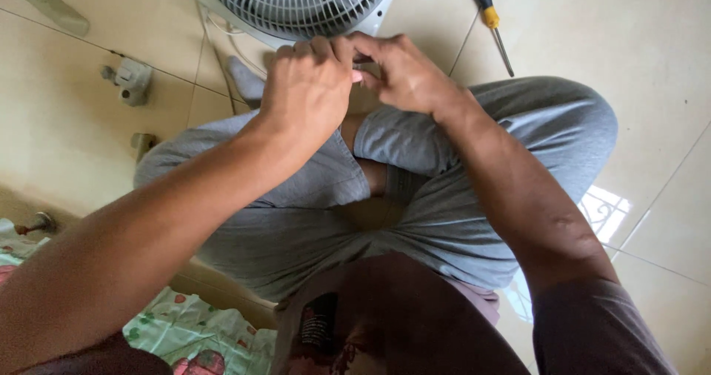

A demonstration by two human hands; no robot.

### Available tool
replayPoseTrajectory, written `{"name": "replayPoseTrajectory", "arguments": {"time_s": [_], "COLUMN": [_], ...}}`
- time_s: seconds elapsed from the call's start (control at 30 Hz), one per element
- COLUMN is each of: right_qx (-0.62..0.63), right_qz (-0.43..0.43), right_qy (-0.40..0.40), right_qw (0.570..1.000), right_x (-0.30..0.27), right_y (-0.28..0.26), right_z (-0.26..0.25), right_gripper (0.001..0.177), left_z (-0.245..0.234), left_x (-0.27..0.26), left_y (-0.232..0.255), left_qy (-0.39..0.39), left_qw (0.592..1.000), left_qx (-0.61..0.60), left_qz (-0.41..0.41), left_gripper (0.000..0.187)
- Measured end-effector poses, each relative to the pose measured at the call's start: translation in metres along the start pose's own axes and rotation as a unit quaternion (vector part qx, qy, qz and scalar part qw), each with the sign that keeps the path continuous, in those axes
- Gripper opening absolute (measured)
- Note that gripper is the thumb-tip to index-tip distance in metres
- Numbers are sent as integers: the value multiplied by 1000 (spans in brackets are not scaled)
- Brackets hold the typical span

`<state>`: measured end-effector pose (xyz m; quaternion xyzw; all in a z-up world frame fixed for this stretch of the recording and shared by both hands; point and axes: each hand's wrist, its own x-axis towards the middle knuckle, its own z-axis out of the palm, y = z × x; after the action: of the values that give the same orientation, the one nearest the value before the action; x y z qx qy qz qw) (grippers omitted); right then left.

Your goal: The person sits on the floor and uses a screwdriver to remove screws from the back and front of a white electric fan. They detach the rear control panel and then the front grille, exposing the fan blades. The person continues to unscrew and remove components from the fan housing.

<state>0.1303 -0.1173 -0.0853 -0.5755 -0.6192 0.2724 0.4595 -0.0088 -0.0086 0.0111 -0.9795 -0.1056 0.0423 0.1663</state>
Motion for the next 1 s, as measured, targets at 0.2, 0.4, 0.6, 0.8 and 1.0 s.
{"name": "replayPoseTrajectory", "arguments": {"time_s": [0.2, 0.4, 0.6, 0.8, 1.0], "right_qx": [25, -7, -40, 38, 5], "right_qz": [82, 24, 9, 142, 39], "right_qy": [-24, 19, 26, 47, 71], "right_qw": [996, 999, 999, 988, 997], "right_x": [4, 4, 12, 11, 7], "right_y": [-2, -2, -7, -20, -29], "right_z": [11, 13, 4, 11, 16], "right_gripper": [41, 35, 44, 40, 46], "left_z": [-25, 1, 29, 22, 12], "left_x": [10, 3, -1, -2, 1], "left_y": [0, 1, 3, 11, 6], "left_qy": [-328, 12, 16, -3, -95], "left_qw": [935, 998, 996, 999, 994], "left_qx": [-126, -44, -87, -21, -32], "left_qz": [-42, 46, 2, -24, -54], "left_gripper": [62, 32, 15, 15, 49]}}
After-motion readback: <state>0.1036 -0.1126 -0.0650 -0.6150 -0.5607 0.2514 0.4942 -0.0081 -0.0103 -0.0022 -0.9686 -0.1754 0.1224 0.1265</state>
